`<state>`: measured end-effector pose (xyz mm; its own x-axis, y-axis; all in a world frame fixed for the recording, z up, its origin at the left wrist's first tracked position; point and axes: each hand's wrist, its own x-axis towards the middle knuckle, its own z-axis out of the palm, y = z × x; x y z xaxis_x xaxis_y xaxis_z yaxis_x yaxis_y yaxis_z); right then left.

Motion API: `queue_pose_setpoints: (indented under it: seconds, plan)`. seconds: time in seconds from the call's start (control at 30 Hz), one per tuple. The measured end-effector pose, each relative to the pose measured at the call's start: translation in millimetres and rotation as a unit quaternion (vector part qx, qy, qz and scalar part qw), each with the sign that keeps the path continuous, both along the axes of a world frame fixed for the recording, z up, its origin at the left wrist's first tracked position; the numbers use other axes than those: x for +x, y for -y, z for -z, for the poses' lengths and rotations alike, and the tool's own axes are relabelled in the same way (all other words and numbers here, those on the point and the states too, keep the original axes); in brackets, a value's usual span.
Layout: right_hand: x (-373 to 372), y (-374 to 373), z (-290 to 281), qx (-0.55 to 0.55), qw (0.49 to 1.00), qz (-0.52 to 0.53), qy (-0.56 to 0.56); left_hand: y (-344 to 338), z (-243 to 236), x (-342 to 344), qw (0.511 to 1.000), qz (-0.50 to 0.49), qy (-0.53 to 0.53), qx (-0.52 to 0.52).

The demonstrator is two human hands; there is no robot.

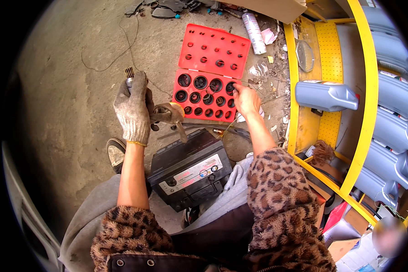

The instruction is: The person removes a cylindrical metal component from a vehicle, walks to a shelf, and uses a multimeter to test the component. They then select a small black ring from a red tray and fit it onto the component before returning to the vehicle and reinstalling the part under the chassis.

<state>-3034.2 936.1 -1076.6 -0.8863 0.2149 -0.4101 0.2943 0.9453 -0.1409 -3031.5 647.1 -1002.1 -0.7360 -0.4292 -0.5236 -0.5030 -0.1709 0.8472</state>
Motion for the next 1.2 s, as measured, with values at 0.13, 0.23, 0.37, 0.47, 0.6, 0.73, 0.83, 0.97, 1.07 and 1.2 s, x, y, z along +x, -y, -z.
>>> queue_pose_setpoints:
  seconds: [0.13, 0.23, 0.37, 0.47, 0.6, 0.73, 0.83, 0.97, 1.07, 1.2]
  plan:
    - [-1, 14, 2, 0.038, 0.998, 0.007, 0.045, 0, 0, 1, 1.0, 0.004, -0.001, -0.004]
    - [1, 11, 9, 0.002, 0.999, 0.037, -0.009, 1, 0, 1, 1.0, 0.011, -0.002, -0.012]
    - [0, 10, 7, -0.009, 0.999, 0.038, 0.001, 2, 1, 1, 1.0, 0.005, 0.011, -0.004]
    - [0, 8, 8, -0.007, 0.999, 0.041, -0.003, -1, 0, -1, 1.0, 0.004, 0.014, 0.002]
    - [1, 9, 11, -0.007, 0.999, 0.032, -0.021, 0, 1, -1, 1.0, -0.006, 0.004, 0.013]
    - [-2, 8, 11, -0.02, 0.999, 0.038, -0.032, -2, -1, -2, 1.0, -0.01, 0.008, 0.006]
    - [-2, 9, 12, 0.006, 1.0, 0.009, -0.029, -1, 0, -2, 1.0, 0.014, 0.018, -0.015]
    - [-5, 8, 17, 0.039, 0.999, -0.022, -0.02, 0, 4, -2, 1.0, 0.014, 0.016, -0.01]
    - [-7, 6, 26, 0.058, 0.997, -0.044, -0.011, 0, 4, -2, 1.0, 0.018, 0.014, -0.014]
    - [-6, 4, 16, 0.054, 0.998, -0.014, -0.042, 1, 4, -2, 1.0, 0.014, 0.009, -0.006]
